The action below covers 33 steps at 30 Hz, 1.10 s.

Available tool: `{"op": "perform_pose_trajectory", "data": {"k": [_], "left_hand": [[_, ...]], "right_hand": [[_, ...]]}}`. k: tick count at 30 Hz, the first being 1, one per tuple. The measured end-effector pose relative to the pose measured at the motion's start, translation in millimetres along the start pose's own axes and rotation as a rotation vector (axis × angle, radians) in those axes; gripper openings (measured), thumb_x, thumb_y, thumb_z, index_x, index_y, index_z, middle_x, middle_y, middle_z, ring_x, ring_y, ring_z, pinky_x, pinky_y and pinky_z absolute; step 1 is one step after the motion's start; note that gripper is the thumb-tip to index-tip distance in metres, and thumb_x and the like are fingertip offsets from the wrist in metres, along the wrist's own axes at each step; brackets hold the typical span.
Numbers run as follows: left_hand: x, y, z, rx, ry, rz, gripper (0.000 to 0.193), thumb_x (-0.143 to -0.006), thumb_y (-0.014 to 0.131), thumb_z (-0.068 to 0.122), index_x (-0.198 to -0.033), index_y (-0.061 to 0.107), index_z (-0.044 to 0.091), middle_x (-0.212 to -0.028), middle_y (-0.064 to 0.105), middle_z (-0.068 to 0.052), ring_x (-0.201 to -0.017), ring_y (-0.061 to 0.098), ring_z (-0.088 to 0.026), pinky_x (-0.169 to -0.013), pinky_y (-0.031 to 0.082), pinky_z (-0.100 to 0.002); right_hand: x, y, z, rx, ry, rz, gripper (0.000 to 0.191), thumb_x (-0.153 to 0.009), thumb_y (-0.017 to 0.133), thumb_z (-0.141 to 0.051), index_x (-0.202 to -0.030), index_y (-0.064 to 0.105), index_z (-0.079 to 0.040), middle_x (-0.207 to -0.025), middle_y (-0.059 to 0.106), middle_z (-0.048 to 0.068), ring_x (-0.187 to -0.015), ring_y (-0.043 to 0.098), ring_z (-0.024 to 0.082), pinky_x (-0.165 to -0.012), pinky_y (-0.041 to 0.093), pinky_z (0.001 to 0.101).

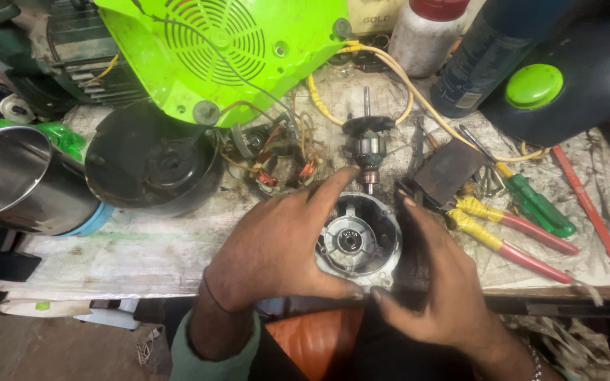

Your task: The person works at a cluttered repair workbench, prying and twisting the copper armature out of a small appliance motor housing by hand, separating the rotor from the stator housing, and then pouring oil from a blue bottle onto the motor windings.

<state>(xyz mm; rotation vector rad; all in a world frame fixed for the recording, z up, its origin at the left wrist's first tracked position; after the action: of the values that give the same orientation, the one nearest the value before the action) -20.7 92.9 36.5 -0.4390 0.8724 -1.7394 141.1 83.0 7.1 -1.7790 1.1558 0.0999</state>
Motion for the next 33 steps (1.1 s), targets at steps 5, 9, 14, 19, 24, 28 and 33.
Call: {"op": "perform_pose_trajectory", "data": {"k": [5, 9, 14, 19, 24, 28, 33], "left_hand": [[-0.3, -0.8, 0.0, -0.022, -0.003, 0.001, 0.118, -0.059, 0.088, 0.054, -0.152, 0.037, 0.005, -0.099, 0.075, -0.021, -0.091, 0.076, -0.037, -0.083, 0.059, -0.044], [0.9, -2.0, 0.4, -0.026, 0.0, 0.008, 0.118, -0.059, 0.089, 0.053, -0.153, 0.037, 0.005, -0.1, 0.074, -0.023, -0.092, 0.075, -0.039, -0.083, 0.058, -0.045], [-0.8, 1.2, -2.7, -0.019, -0.025, -0.015, 0.119, -0.058, 0.088, 0.053, -0.153, 0.036, 0.006, -0.099, 0.074, -0.022, -0.092, 0.075, -0.039, -0.084, 0.058, -0.044], [-0.1, -0.4, -0.9, -0.023, -0.003, 0.009, 0.118, -0.058, 0.089, 0.052, -0.153, 0.037, 0.005, -0.102, 0.074, -0.023, -0.094, 0.074, -0.04, -0.085, 0.057, -0.045], [0.4, 0.5, -2.5, -0.025, -0.022, -0.002, 0.121, -0.056, 0.09, 0.053, -0.154, 0.036, 0.005, -0.105, 0.073, -0.023, -0.098, 0.073, -0.04, -0.086, 0.056, -0.045], [0.0, 0.9, -2.6, -0.027, -0.021, -0.005, 0.121, -0.057, 0.09, 0.052, -0.154, 0.036, 0.005, -0.105, 0.073, -0.023, -0.098, 0.073, -0.04, -0.087, 0.056, -0.045], [-1.1, 1.6, -2.1, 0.01, -0.006, -0.015, 0.12, -0.057, 0.089, 0.051, -0.154, 0.035, 0.004, -0.105, 0.073, -0.023, -0.097, 0.075, -0.038, -0.087, 0.057, -0.043]], "right_hand": [[1.0, -1.2, -1.0, 0.085, -0.025, 0.03, 0.104, -0.066, 0.081, -0.031, -0.15, 0.035, 0.008, -0.143, 0.052, 0.033, -0.133, 0.056, 0.045, -0.113, 0.044, 0.0508], [1.2, -1.8, -1.8, 0.088, -0.024, 0.038, 0.103, -0.066, 0.081, -0.031, -0.149, 0.036, 0.008, -0.142, 0.053, 0.032, -0.133, 0.055, 0.045, -0.113, 0.043, 0.0507], [0.0, -2.7, -2.7, 0.071, -0.025, 0.044, 0.102, -0.066, 0.082, -0.029, -0.149, 0.036, 0.008, -0.14, 0.054, 0.031, -0.131, 0.057, 0.044, -0.111, 0.045, 0.0493], [-1.2, -4.0, -5.2, 0.066, -0.037, 0.049, 0.1, -0.065, 0.081, -0.027, -0.148, 0.037, 0.008, -0.14, 0.054, 0.032, -0.131, 0.056, 0.044, -0.111, 0.044, 0.0497], [-1.9, -4.3, -6.3, 0.072, -0.039, 0.059, 0.099, -0.065, 0.082, -0.027, -0.147, 0.038, 0.009, -0.139, 0.054, 0.031, -0.13, 0.057, 0.045, -0.111, 0.045, 0.0496], [-1.3, -3.9, -5.8, 0.066, -0.046, 0.057, 0.099, -0.066, 0.082, -0.028, -0.147, 0.038, 0.009, -0.14, 0.054, 0.031, -0.13, 0.056, 0.044, -0.111, 0.045, 0.0499], [-1.0, -1.0, -4.2, 0.068, -0.054, 0.042, 0.1, -0.067, 0.082, -0.03, -0.148, 0.037, 0.01, -0.14, 0.053, 0.032, -0.131, 0.056, 0.044, -0.112, 0.045, 0.0508]]}}
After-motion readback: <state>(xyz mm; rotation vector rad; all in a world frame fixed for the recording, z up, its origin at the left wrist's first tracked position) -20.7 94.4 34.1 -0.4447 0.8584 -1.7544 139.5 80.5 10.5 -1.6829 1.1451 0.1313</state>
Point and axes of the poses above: each hand's wrist, its own x-axis away from the middle knuckle, its own y-axis out of the palm, z = x × y, the point moved 10 cm from there along -x, towards the middle knuckle
